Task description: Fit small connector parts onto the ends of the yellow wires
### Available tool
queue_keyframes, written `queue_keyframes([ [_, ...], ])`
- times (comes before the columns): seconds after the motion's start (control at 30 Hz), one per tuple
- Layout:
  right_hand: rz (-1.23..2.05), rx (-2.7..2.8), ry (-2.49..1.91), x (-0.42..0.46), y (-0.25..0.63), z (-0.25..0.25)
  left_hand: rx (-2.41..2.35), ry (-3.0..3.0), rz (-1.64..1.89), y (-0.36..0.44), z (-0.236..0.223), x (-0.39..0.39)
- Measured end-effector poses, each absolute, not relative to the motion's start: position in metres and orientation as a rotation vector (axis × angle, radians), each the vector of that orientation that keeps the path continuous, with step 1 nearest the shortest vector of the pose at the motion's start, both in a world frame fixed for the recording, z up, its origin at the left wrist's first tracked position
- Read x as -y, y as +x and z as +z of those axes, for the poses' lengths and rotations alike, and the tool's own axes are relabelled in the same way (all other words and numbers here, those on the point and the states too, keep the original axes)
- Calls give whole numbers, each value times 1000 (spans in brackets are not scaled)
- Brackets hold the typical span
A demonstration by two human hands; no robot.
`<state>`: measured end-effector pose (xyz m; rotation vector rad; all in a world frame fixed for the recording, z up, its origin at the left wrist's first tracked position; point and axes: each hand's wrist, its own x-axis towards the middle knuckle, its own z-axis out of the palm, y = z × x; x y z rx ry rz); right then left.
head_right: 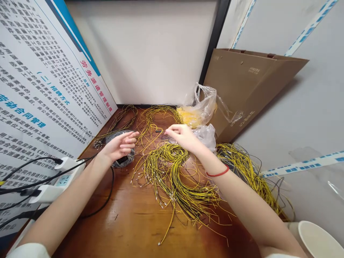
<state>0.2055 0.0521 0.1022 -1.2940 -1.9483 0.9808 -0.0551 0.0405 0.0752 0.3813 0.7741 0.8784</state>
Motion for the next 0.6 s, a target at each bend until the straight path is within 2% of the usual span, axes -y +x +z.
queue_keyframes([
  [0.13,909,1797,-1441,-52,224,108,-682,-4,1414,-58,71,-43],
  [0.23,929,1740,-1505,-49,226,105,-691,-29,1611,-52,70,-47],
  [0.4,966,1813,-1490,-44,223,100,-787,207,1697,-47,75,-60],
  [0.5,963,1916,-1403,-40,227,102,-1027,435,1671,-52,74,-70],
  [0.6,813,1939,-1304,-35,232,106,-1320,885,1531,-59,68,-74],
])
